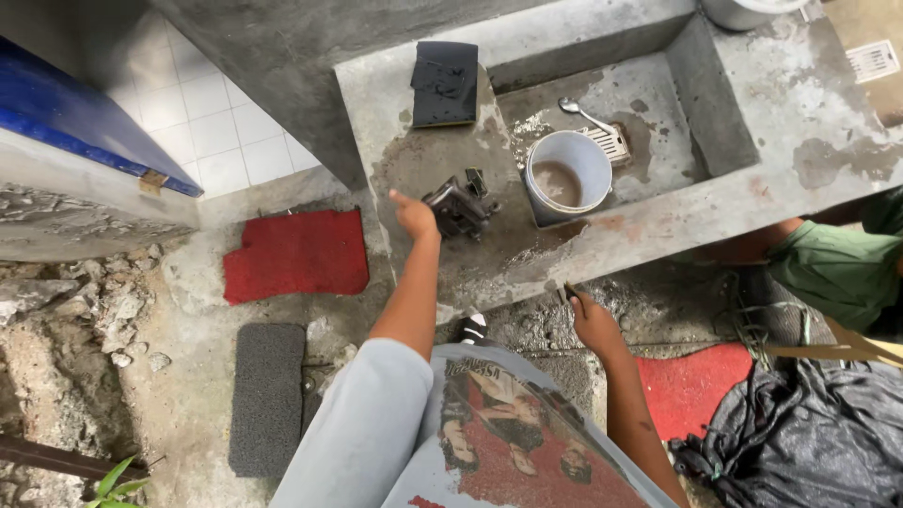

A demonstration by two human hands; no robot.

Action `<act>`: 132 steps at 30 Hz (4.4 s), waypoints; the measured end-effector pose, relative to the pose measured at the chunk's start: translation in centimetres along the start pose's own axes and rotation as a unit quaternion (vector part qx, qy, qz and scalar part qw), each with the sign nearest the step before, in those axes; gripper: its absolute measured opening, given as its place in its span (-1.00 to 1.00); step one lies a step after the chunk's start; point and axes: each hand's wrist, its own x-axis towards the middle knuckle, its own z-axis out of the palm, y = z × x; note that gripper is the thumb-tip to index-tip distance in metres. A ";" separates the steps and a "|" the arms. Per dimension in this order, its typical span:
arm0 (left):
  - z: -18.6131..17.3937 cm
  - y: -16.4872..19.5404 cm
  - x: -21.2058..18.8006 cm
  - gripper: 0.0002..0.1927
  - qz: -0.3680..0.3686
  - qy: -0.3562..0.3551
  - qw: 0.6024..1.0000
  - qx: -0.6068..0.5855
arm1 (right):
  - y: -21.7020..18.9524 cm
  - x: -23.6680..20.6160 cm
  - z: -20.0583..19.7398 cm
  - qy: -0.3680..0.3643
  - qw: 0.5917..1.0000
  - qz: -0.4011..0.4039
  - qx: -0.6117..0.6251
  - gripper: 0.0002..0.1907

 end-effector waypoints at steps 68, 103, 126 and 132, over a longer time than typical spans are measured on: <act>-37.3 -8.5 16.7 -0.60 0.066 -0.263 0.899 0.344 | -3.9 -5.9 4.4 0.367 0.929 -0.018 0.047 -0.64; -5.3 -2.2 1.6 -0.08 0.633 -0.446 0.380 0.506 | 5.3 -1.3 0.2 0.215 0.962 0.056 0.157 -0.62; -4.1 -6.4 1.0 -0.37 0.411 -0.427 0.682 0.429 | -3.8 28.9 1.7 -0.187 0.941 -0.058 -0.276 -0.71; -4.6 -6.8 -1.1 -0.39 0.364 -0.397 0.686 0.490 | -4.9 26.7 4.7 -0.246 0.922 -0.018 -0.299 -0.68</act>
